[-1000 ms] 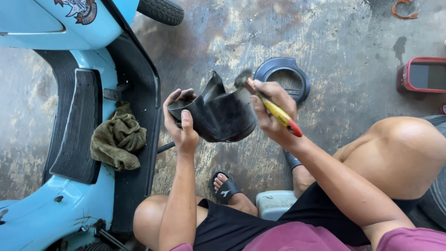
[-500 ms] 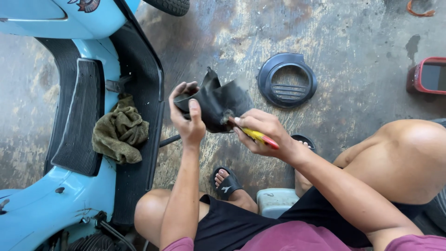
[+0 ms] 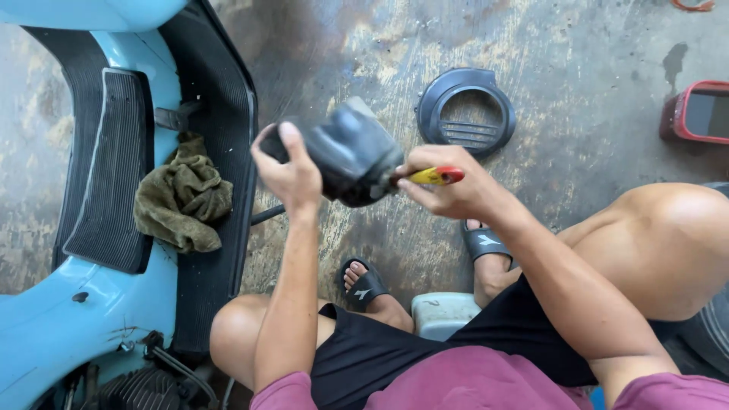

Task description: Cleaning or applying a restorer to motorcycle engine shrouds using a paintbrush.

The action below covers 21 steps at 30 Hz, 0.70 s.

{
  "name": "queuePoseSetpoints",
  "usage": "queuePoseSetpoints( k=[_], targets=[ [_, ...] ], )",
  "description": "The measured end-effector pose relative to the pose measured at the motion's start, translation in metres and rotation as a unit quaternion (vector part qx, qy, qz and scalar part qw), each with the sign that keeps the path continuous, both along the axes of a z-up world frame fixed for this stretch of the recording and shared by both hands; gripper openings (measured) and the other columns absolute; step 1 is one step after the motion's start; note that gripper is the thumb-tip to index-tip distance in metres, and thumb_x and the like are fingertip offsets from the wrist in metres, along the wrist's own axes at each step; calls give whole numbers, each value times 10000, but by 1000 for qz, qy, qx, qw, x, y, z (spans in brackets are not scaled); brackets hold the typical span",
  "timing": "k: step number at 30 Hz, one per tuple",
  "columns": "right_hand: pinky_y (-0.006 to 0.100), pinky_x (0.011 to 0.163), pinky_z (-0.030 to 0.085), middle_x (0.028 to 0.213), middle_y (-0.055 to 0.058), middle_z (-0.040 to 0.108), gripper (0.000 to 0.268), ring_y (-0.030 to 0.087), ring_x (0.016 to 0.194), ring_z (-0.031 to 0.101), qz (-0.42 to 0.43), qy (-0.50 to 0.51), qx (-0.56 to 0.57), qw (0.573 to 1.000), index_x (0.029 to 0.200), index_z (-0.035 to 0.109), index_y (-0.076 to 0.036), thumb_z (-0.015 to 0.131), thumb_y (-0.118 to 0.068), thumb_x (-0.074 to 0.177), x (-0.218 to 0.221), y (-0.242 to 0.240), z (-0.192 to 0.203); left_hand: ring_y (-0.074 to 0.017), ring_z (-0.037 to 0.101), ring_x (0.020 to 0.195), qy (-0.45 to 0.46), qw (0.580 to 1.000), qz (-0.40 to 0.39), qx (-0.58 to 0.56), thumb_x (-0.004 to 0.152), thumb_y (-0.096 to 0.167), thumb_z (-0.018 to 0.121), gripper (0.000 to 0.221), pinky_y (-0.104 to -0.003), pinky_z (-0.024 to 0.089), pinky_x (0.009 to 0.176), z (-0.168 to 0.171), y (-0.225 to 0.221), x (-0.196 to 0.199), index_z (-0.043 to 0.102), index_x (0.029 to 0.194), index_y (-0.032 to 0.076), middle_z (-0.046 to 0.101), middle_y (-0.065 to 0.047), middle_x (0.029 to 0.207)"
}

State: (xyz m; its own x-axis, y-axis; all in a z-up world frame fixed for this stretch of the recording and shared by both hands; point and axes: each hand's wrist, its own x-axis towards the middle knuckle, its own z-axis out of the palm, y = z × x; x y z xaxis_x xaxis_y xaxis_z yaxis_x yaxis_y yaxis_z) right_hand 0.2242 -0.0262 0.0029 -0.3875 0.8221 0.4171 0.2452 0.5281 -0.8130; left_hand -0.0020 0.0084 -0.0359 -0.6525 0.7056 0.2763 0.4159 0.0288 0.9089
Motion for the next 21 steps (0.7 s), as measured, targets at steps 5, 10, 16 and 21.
queuePoseSetpoints(
  k=[5,10,16,21],
  targets=[
    [409,758,534,896,195,708,101,334,824,701,-161,32,-19,986,1033,720,9,753,-35,949,19,3,-1,-316,705,993,-76,994,65,-53,889,564,711,526,-406,547,870,-15,11,-25,628,1097,88,708,-149,1021],
    [352,749,554,953,230,719,181,313,858,731,-229,70,-20,971,1123,707,27,772,-22,962,13,-3,-10,-346,660,1131,-157,983,78,-62,874,577,707,585,-399,512,963,12,5,-8,620,1127,57,692,-177,1107],
    [361,717,577,964,245,740,173,282,843,748,-191,139,-59,970,1110,690,44,720,-10,949,-9,-12,-13,-353,654,1126,-187,977,85,-49,885,556,701,583,-409,509,954,18,3,-6,614,1134,36,673,-191,1103],
    [424,680,582,953,265,712,224,362,820,741,-75,130,29,988,1141,705,78,663,22,929,-32,-15,4,-349,651,1117,-171,978,84,-85,858,595,706,605,-402,507,954,2,7,4,598,1110,55,669,-182,1059]
  ],
)
